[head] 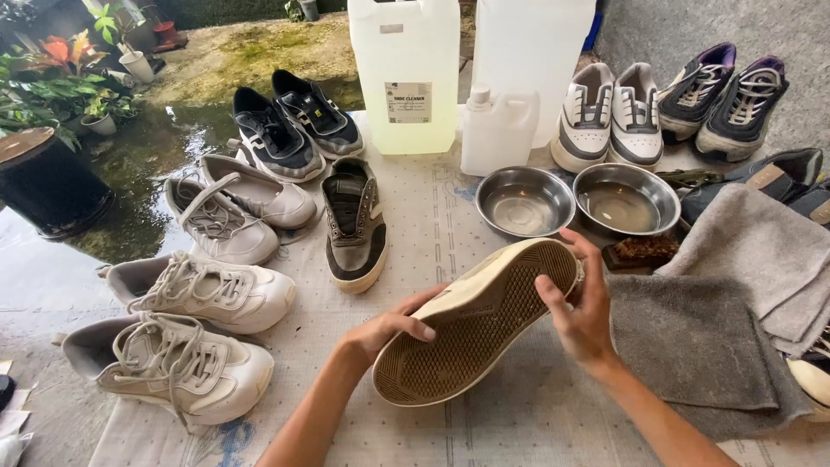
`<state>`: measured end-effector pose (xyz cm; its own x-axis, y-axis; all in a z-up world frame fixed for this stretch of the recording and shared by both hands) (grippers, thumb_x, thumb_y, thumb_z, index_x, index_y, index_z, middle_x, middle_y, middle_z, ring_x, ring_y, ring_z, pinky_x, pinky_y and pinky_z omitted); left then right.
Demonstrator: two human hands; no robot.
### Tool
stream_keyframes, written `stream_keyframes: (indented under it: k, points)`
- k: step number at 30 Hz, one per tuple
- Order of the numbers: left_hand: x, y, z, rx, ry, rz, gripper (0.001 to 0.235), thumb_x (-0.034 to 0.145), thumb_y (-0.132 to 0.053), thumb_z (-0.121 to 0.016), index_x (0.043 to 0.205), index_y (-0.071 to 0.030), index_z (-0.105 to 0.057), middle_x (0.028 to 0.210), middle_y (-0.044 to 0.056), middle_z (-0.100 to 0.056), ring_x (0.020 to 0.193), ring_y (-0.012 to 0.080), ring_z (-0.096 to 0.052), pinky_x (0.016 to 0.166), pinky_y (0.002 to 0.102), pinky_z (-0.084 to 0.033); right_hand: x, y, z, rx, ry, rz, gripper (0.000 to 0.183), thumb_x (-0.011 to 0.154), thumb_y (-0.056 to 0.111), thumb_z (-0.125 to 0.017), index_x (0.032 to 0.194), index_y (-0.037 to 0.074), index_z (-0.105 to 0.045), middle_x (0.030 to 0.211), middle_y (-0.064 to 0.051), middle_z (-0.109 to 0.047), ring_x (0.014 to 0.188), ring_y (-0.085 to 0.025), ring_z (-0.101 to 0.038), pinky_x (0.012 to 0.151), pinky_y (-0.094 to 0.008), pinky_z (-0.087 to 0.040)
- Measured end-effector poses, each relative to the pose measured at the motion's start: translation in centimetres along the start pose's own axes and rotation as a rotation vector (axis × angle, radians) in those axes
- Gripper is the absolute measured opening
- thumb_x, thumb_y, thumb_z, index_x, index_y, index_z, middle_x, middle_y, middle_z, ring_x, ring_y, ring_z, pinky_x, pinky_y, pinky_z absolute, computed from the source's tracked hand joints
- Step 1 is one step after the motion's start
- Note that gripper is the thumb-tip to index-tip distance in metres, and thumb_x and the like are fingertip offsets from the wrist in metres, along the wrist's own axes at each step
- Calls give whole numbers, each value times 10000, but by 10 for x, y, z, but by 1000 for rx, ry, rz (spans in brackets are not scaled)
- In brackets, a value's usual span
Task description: The person holds a sneaker and scrubs its sole with a small black sponge. They repeatedly dip the sponge into a metal bowl of water to wet it before continuing to scrub the shoe's bottom surface.
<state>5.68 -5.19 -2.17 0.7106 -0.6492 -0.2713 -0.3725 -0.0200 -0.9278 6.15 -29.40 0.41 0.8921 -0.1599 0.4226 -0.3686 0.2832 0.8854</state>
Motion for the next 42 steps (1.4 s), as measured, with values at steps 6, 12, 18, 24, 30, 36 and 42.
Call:
stream_keyframes:
  k: [6,12,18,24,30,36,42]
  points:
    - [2,2,-3,4,47,-16,1030,548,-171,-709,1558,-205,-509,1321,282,-617,1079,448,-613,768,575,-564,4,-5,2,-87,27,93,476,978,421,-453,1263,95,-650,1146,-149,-626,1031,-303,-635,891,-464,-487]
    - [4,14,8,-58,-14,10,997,556,-159,-688,1541,-171,-532,1302,289,-618,1019,449,-616,715,604,-552,2,-16,2,-109,8,120,439,973,369,-462,1219,70,-670,1019,-170,-679,916,-304,-661,794,-457,-505]
    - [4,14,6,-135,-19,43,951,588,-103,-673,1528,-187,-553,1295,303,-613,1037,451,-616,779,598,-548,-1,-35,4,-93,14,106,467,966,340,-476,1278,29,-633,991,-248,-678,825,-325,-649,717,-457,-526]
    - [10,18,13,-256,22,29,966,563,-136,-643,1525,-177,-560,1320,321,-605,1064,482,-603,819,649,-524,5,17,-3,2,138,48,543,849,346,-580,1320,78,-612,1010,-219,-706,860,-294,-657,726,-442,-550]
    - [-9,-12,-2,-676,29,-303,750,838,-564,-528,1454,-146,-620,1426,281,-604,1232,420,-591,1019,541,-483,11,-10,-22,455,467,-302,472,891,307,-559,1296,70,-507,850,-277,-689,544,-308,-752,359,-389,-642]
    - [15,-21,21,-873,32,-429,1379,528,-1052,-402,1566,-145,-414,1594,178,-426,1413,426,-430,1176,610,-310,8,-6,-25,292,660,-371,867,583,419,-826,1292,52,-488,957,-296,-722,765,-398,-758,640,-538,-679]
    - [12,-23,5,-229,-6,-371,910,771,-377,-828,1513,-40,-423,1387,156,-621,1229,292,-620,1072,508,-512,-51,36,-64,178,1203,-354,1092,697,456,-850,1469,65,-182,905,-212,-788,454,-168,-709,353,-244,-610]
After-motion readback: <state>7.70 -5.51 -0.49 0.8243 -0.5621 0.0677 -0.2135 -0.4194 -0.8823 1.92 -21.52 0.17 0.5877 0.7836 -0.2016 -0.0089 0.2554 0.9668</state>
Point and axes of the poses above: each hand's wrist, its own x-axis towards the middle knuckle, its own z-axis out of the back of the hand, y = z × x, the point moved 8 cm from there along x, towards the middle knuckle
